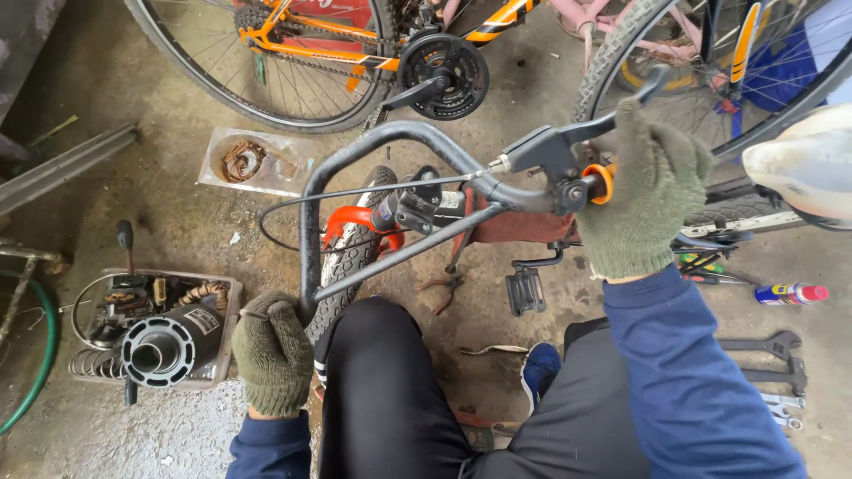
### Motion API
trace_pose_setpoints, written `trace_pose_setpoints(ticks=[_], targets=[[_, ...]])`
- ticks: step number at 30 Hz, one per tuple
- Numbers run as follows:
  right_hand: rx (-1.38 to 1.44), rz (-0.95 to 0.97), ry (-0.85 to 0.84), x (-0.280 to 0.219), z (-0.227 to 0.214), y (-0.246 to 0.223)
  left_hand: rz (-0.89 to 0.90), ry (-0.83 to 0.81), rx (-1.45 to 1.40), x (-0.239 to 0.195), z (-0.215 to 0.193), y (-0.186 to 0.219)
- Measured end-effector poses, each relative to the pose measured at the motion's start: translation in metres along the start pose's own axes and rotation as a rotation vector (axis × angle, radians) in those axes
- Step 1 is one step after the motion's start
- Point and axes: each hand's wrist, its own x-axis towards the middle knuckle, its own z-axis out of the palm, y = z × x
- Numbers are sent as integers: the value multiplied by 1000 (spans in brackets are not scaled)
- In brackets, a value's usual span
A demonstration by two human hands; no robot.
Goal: The person uses an Allen key to loosen and remove the handlebar from the bicycle stem. They then detach the brake lever and shifter cables from the handlebar assembly.
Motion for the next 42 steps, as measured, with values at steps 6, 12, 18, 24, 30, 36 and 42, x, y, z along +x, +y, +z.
trace_pose_setpoints(ticks=[6, 12, 18, 24, 30, 36, 42], targets=[[-71, -58, -291, -15, -1, 1, -37, -76, 93, -18, 25, -19], [145, 49, -638, -22, 1, -5, -145, -105, 79, -25, 48, -46], [235, 31, -690, -4, -31, -12, -416, -262, 146, -9, 56, -41], [184, -4, -648, 9, -38, -17, -466, -267, 231, -8, 65, -54], [343, -23, -658, 12, -24, -18, -465, -264, 187, -9, 66, -55], [448, -195, -1043, 43, -4, -4, -455, -275, 226, -13, 70, -62], [203, -189, -931, -15, 34, 2, -504, -317, 206, -8, 68, -56]])
